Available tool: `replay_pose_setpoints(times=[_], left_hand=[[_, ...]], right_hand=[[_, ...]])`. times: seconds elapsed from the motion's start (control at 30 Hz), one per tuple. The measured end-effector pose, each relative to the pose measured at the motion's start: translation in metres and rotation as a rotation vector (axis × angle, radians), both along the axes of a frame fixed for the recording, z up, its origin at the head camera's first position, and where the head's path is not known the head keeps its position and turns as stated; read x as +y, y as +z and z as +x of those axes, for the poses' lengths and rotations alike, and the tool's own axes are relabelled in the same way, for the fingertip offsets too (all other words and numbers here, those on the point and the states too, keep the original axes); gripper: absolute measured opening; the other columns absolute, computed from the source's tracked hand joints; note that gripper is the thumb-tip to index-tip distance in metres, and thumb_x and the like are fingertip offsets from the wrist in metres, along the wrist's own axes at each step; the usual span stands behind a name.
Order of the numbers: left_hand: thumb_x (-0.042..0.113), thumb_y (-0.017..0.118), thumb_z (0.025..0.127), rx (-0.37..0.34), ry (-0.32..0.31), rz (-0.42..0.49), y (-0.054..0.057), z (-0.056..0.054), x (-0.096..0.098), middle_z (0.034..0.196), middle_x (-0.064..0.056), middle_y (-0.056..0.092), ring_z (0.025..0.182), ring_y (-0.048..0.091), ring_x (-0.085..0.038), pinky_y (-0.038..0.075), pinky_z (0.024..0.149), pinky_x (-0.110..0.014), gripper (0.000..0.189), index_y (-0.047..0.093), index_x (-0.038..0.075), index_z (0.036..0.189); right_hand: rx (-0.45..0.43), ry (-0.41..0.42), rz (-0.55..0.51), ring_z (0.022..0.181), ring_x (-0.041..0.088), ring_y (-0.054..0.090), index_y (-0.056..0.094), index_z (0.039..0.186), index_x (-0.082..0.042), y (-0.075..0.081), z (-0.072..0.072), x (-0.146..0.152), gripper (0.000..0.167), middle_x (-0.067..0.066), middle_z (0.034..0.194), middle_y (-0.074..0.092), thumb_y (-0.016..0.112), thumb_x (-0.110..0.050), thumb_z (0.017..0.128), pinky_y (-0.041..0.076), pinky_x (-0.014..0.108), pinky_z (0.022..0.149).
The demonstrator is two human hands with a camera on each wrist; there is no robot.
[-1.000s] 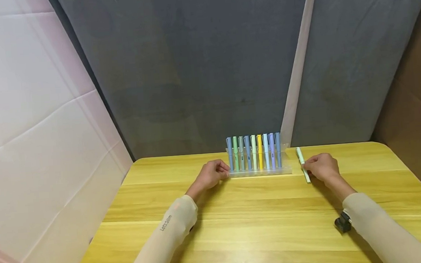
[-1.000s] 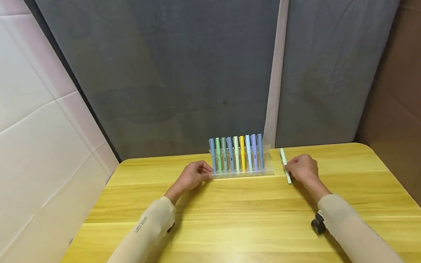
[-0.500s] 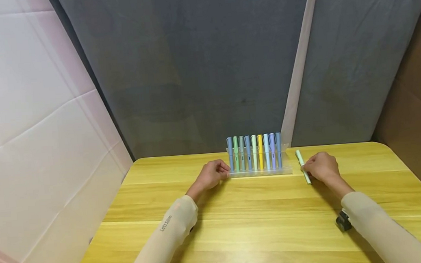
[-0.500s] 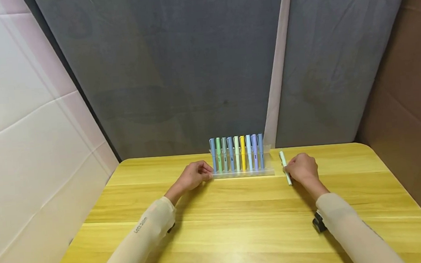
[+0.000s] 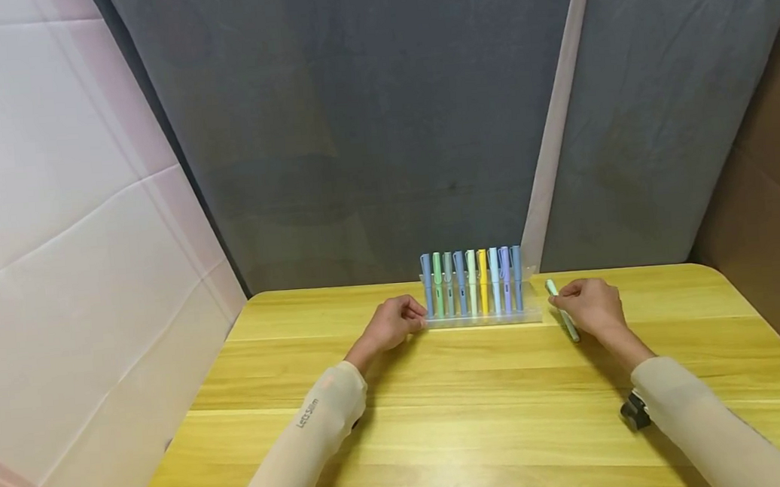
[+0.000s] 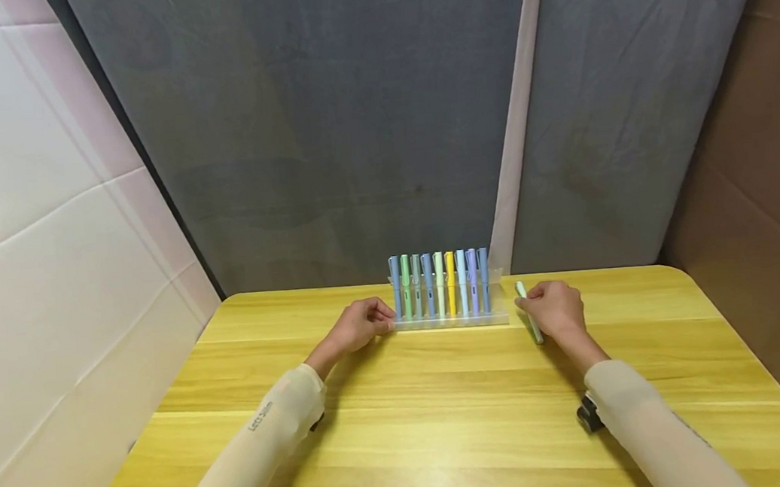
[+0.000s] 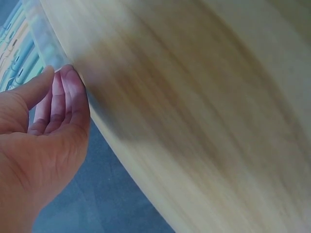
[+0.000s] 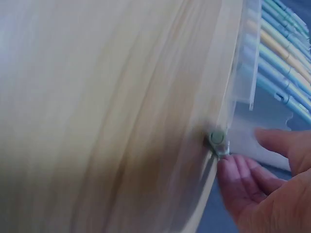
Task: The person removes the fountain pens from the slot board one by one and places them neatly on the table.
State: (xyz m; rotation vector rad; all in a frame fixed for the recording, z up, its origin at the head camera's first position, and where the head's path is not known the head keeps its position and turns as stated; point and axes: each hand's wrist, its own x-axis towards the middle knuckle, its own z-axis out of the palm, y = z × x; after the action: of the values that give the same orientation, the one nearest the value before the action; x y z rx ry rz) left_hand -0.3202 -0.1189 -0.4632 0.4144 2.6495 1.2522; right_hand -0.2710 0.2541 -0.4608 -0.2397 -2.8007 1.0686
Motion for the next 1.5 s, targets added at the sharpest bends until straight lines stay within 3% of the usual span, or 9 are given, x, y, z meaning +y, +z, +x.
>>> replay_pose_setpoints(times=[0.13,0.3,0.53,0.77,1.1,1.3,1.43,1.5], left_hand=[[0.005,0.074,0.098,-0.002,-0.001,0.001,0.000,0.001,0.001,0.098,-0.010,0.070,0.084,0.060,-0.018,0.052,0.071,-0.025,0.008,0.072,0.006,0.105],[0.007,0.075,0.097,-0.002,-0.006,0.001,0.000,-0.001,0.002,0.098,-0.009,0.071,0.085,0.061,-0.017,0.052,0.072,-0.025,0.008,0.072,0.007,0.105],[0.007,0.074,0.098,0.002,-0.010,-0.003,-0.001,-0.002,0.003,0.099,-0.009,0.071,0.085,0.061,-0.017,0.053,0.073,-0.025,0.008,0.072,0.008,0.105],[0.007,0.074,0.098,-0.003,-0.008,-0.003,0.001,0.000,0.005,0.099,-0.009,0.071,0.085,0.061,-0.018,0.052,0.072,-0.025,0.008,0.072,0.007,0.105],[0.007,0.074,0.097,0.006,-0.011,-0.005,0.000,-0.001,0.006,0.098,-0.008,0.071,0.085,0.061,-0.017,0.052,0.072,-0.025,0.008,0.072,0.008,0.105],[0.007,0.075,0.097,0.011,0.000,-0.016,0.001,-0.001,0.003,0.098,-0.008,0.071,0.084,0.061,-0.017,0.052,0.071,-0.025,0.007,0.072,0.008,0.104],[0.008,0.075,0.097,0.005,0.006,-0.013,0.000,-0.001,0.001,0.098,-0.009,0.071,0.085,0.061,-0.017,0.052,0.071,-0.025,0.008,0.072,0.008,0.105],[0.008,0.075,0.097,0.004,0.007,-0.013,0.000,-0.001,0.000,0.098,-0.009,0.071,0.084,0.061,-0.017,0.052,0.071,-0.025,0.008,0.072,0.008,0.105]], right_hand=[[0.104,-0.058,-0.070,0.095,0.034,0.071,0.080,0.106,-0.002,-0.001,-0.002,-0.010,0.033,0.016,0.102,0.081,0.074,-0.033,0.097,0.047,0.031,0.073],[0.149,-0.124,-0.099,0.096,0.035,0.072,0.080,0.108,-0.002,-0.001,-0.005,-0.020,0.031,0.017,0.102,0.081,0.076,-0.031,0.095,0.048,0.032,0.074],[0.184,-0.055,-0.115,0.098,0.034,0.074,0.078,0.113,-0.002,-0.003,-0.009,-0.031,0.030,0.018,0.105,0.080,0.076,-0.025,0.095,0.051,0.031,0.080],[0.176,0.031,-0.177,0.103,0.032,0.076,0.075,0.122,-0.001,-0.006,-0.015,-0.041,0.034,0.019,0.114,0.079,0.075,-0.026,0.098,0.051,0.016,0.078],[0.133,-0.020,-0.230,0.091,0.019,0.067,0.074,0.118,-0.001,-0.001,-0.019,-0.052,0.033,0.019,0.111,0.077,0.077,-0.026,0.097,0.049,0.018,0.071],[0.174,-0.095,-0.383,0.077,-0.002,0.065,0.073,0.118,0.001,0.006,-0.014,-0.050,0.031,0.017,0.107,0.078,0.076,-0.023,0.098,0.054,0.013,0.069],[0.177,-0.118,-0.474,0.071,-0.006,0.069,0.072,0.117,0.002,0.008,-0.009,-0.047,0.032,0.006,0.097,0.078,0.077,-0.023,0.098,0.059,0.015,0.071],[0.161,-0.119,-0.469,0.072,-0.004,0.070,0.072,0.116,0.001,0.008,-0.006,-0.045,0.033,0.001,0.093,0.077,0.077,-0.026,0.098,0.060,0.017,0.072]])
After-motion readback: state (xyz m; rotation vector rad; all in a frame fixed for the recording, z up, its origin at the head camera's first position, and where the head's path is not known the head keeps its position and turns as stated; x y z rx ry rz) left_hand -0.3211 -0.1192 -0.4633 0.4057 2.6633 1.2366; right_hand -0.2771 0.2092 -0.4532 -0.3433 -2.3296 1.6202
